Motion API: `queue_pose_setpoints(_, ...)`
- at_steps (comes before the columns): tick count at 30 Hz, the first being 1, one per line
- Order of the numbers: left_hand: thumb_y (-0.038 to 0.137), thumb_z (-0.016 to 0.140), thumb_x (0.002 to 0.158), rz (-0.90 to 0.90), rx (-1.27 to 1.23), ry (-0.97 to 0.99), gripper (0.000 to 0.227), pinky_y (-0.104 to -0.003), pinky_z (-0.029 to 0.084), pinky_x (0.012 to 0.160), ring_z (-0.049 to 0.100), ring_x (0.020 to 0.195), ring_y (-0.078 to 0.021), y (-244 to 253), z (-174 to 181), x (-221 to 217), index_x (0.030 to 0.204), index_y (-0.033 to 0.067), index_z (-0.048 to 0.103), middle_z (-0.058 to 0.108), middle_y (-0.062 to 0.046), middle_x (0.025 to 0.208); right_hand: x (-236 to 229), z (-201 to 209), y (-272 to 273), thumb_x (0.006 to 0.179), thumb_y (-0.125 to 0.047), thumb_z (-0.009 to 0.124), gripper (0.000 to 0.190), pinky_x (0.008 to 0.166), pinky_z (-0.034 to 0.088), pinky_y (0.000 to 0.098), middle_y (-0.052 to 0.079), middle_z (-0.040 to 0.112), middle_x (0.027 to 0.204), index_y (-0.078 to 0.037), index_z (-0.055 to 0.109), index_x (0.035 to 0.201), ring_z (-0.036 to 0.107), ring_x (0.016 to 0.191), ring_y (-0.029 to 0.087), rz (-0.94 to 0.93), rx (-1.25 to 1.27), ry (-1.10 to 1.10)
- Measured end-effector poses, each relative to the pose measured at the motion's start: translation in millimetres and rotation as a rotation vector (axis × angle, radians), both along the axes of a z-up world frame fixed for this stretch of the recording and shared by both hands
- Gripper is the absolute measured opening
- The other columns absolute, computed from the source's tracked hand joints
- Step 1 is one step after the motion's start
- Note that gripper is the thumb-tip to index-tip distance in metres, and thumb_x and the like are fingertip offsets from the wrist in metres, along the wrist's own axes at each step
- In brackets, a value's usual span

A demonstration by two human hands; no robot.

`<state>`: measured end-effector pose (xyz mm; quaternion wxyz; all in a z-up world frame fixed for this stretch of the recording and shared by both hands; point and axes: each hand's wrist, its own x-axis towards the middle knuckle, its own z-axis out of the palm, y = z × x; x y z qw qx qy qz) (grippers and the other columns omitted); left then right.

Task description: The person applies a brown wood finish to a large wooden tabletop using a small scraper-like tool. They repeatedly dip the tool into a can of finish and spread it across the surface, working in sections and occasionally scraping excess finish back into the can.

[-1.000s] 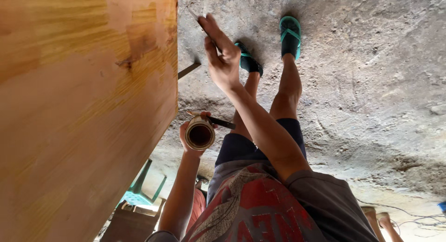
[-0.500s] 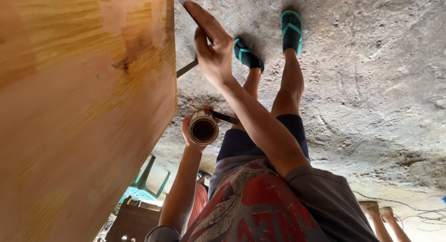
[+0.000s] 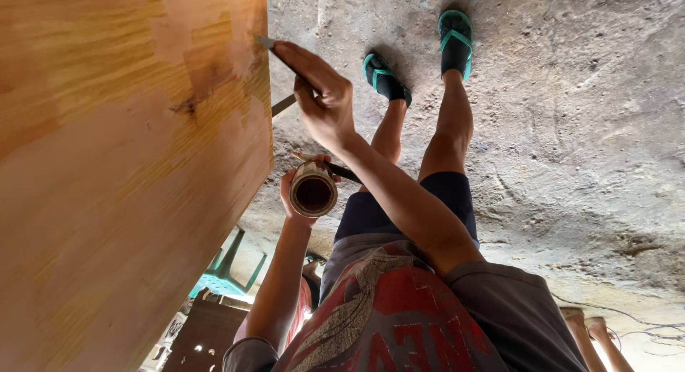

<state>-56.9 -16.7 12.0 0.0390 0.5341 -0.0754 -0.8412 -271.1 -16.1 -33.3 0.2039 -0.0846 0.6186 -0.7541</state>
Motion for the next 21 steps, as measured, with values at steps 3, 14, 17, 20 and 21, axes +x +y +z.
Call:
queue_pose_setpoints(3,0.049,0.039,0.097,0.045,0.006,-0.049,0.068,-0.041,0.066,0.078,0.074,0.093,-0.033,0.1,-2.3,6.2,0.131,-0.0067,0.06,0.069,-0.02,0.116,9.5,11.7,0.7,0.097,0.016,0.048,0.052,0.082,0.066,0.0241,0.011,0.066,0.141,-0.011,0.066,0.138,0.074,0.12,0.02,-0.005,-0.028,-0.005)
queue_pose_setpoints(14,0.05,0.045,0.106,0.19,0.107,0.086,0.055,-0.042,0.066,0.075,0.074,0.09,-0.0287,14.0,-38.4,55.6,0.116,0.0002,0.067,0.074,-0.017,0.102,41.8,45.9,11.7,0.094,0.015,0.06,0.053,0.124,0.047,0.0361,0.016,0.048,0.156,-0.004,0.057,0.143,0.048,0.148,0.03,0.187,-0.007,-0.069)
queue_pose_setpoints(17,0.051,0.044,0.101,0.145,0.123,0.101,0.06,-0.038,0.065,0.069,0.075,0.086,-0.0287,13.6,-27.5,36.1,0.117,-0.001,0.069,0.074,-0.017,0.099,19.0,23.5,18.6,0.104,0.017,0.042,0.05,0.111,0.056,0.0339,0.012,0.064,0.148,-0.007,0.062,0.143,0.063,0.142,0.028,0.077,-0.004,-0.053)
queue_pose_setpoints(20,0.05,0.042,0.094,0.043,0.056,-0.026,0.063,-0.036,0.064,0.064,0.076,0.083,-0.0294,7.2,-19.7,27.6,0.117,-0.0019,0.069,0.075,-0.018,0.097,5.5,8.4,-1.6,0.1,0.018,0.041,0.052,0.12,0.051,0.0393,0.016,0.06,0.148,-0.006,0.059,0.143,0.059,0.143,0.031,0.003,0.008,-0.036)
queue_pose_setpoints(21,0.051,0.042,0.1,0.094,0.06,-0.007,0.06,-0.038,0.065,0.067,0.076,0.082,-0.0296,6.3,-21.1,29.2,0.115,-0.0017,0.069,0.074,-0.018,0.097,11.1,13.8,-8.3,0.102,0.016,0.044,0.048,0.12,0.05,0.0393,0.015,0.061,0.147,-0.006,0.06,0.142,0.059,0.142,0.031,0.003,0.05,-0.003)
